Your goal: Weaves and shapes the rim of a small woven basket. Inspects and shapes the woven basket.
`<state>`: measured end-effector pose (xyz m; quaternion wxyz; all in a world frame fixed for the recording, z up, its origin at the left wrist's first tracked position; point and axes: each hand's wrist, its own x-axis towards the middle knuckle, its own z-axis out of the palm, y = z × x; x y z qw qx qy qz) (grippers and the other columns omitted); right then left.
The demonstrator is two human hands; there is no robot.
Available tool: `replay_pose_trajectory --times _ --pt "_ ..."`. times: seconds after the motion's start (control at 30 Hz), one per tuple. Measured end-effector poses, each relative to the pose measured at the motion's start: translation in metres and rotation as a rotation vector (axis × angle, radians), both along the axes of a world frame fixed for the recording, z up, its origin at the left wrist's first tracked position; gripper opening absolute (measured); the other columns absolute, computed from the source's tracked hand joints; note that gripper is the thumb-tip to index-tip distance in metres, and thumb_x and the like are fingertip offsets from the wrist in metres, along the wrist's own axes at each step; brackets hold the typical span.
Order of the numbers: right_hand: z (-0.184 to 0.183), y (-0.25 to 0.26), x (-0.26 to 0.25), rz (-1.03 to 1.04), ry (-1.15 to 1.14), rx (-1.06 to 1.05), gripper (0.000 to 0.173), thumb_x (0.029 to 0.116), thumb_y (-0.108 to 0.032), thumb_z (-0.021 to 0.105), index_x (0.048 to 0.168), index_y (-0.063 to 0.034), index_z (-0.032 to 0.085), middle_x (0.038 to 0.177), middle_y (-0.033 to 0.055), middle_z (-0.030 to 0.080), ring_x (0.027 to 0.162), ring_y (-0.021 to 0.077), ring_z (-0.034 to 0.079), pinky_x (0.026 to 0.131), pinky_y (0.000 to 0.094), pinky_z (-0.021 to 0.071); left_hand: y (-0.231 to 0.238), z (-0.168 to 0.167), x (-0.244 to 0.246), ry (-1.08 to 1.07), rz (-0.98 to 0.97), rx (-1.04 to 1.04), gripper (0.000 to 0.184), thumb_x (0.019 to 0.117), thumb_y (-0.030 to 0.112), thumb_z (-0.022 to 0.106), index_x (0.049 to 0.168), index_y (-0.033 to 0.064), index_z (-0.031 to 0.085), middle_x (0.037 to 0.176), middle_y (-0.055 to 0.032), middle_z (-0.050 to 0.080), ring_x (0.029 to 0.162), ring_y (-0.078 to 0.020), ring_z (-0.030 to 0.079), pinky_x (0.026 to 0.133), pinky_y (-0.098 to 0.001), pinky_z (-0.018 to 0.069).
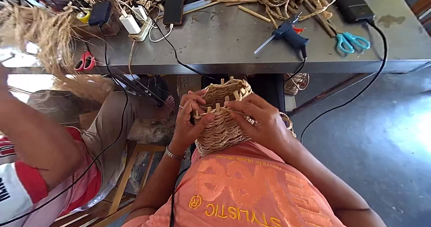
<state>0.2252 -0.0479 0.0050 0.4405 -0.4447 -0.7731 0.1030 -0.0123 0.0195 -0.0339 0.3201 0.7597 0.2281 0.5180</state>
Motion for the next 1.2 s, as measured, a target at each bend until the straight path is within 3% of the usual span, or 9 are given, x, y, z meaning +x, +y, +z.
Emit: replay_pose_trajectory --times 0.1,0.27,0.4,0.5,0.6,0.7,0.87,1.1,1.2 --pt "0.000 0.007 -0.008 0.028 -0.042 -0.039 0.029 0.1025 -0.019 0.059 0.127 -0.0151 0.073 0.101 0.0045 0.065 0.083 0.0115 0.064 0.067 0.0292 0.0572 0.007 -0.004 -0.002 -0.083 0.000 -0.078 0.028 0.1005 0.042 0.061 0.086 0.0184 0.058 0.116 -0.0018 0.063 0.136 -0.0263 0.048 0.123 -0.0522 0.0273" --pt "0.008 0.017 -0.018 0.032 -0.034 -0.077 0.027 0.1022 -0.018 0.059 0.125 -0.0128 0.074 0.101 0.0042 0.064 0.081 0.0105 0.064 0.066 0.0273 0.0572 0.016 0.002 0.007 -0.174 0.097 -0.148 0.027 0.1054 0.021 0.050 0.080 0.0151 0.058 0.108 -0.0039 0.065 0.125 -0.0241 0.056 0.118 -0.0506 0.0336" --pt "0.015 0.020 -0.018 0.008 -0.071 -0.059 0.026 0.1016 -0.017 0.059 0.122 -0.0116 0.075 0.098 0.0039 0.064 0.080 0.0115 0.063 0.064 0.0284 0.0559 0.038 0.006 0.016 -0.173 0.093 -0.127 0.031 0.1081 0.020 0.046 0.084 0.0117 0.064 0.107 -0.0032 0.069 0.119 -0.0202 0.060 0.118 -0.0471 0.0331" --pt "0.007 0.019 -0.015 -0.012 -0.091 -0.084 0.025 0.1012 -0.015 0.060 0.120 -0.0107 0.075 0.098 0.0049 0.064 0.079 0.0131 0.063 0.063 0.0299 0.0561 0.041 -0.006 0.022 -0.150 0.094 -0.110 0.030 0.1079 0.021 0.048 0.083 0.0113 0.062 0.103 -0.0034 0.068 0.116 -0.0204 0.062 0.115 -0.0468 0.0401" --pt "0.004 0.016 -0.014 -0.019 -0.080 -0.080 0.025 0.1004 -0.013 0.060 0.119 -0.0094 0.076 0.100 0.0061 0.065 0.080 0.0132 0.064 0.065 0.0290 0.0566 0.032 -0.002 0.024 -0.049 0.213 0.011 0.020 0.1071 0.021 0.051 0.097 0.0081 0.062 0.119 -0.0062 0.064 0.122 -0.0205 0.060 0.104 -0.0403 0.0512" --pt "0.003 0.013 -0.013 0.007 -0.074 -0.059 0.025 0.1002 -0.013 0.059 0.119 -0.0085 0.075 0.098 0.0062 0.064 0.080 0.0135 0.063 0.066 0.0288 0.0558 0.015 0.022 0.026 0.091 0.317 0.181 0.024 0.1068 0.018 0.051 0.119 0.0011 0.063 0.125 -0.0099 0.062 0.122 -0.0195 0.058 0.103 -0.0366 0.0503" --pt "0.000 0.011 -0.015 0.019 -0.080 -0.038 0.024 0.1004 -0.013 0.059 0.118 -0.0089 0.076 0.099 0.0058 0.065 0.082 0.0132 0.064 0.066 0.0292 0.0566 -0.006 0.026 0.032 0.338 0.324 0.235 0.024 0.1045 0.013 0.052 0.120 0.0021 0.066 0.118 -0.0093 0.068 0.118 -0.0219 0.062 0.117 -0.0496 0.0382" --pt "-0.007 0.008 -0.015 0.013 -0.119 -0.026 0.026 0.0999 -0.012 0.059 0.119 -0.0087 0.076 0.101 0.0072 0.065 0.083 0.0147 0.065 0.067 0.0290 0.0568 -0.005 0.007 0.032 0.383 0.337 0.287 0.027 0.1061 0.014 0.050 0.125 0.0021 0.064 0.114 -0.0099 0.069 0.116 -0.0219 0.062 0.122 -0.0510 0.0279" --pt "-0.007 0.006 -0.009 0.068 -0.101 -0.011 0.028 0.1006 -0.009 0.057 0.122 -0.0072 0.074 0.108 0.0094 0.067 0.092 0.0151 0.066 0.077 0.0274 0.0576 -0.005 0.009 0.030 0.390 0.334 0.268 0.028 0.1067 0.015 0.049 0.127 0.0024 0.063 0.116 -0.0094 0.069 0.115 -0.0204 0.063 0.122 -0.0507 0.0264"
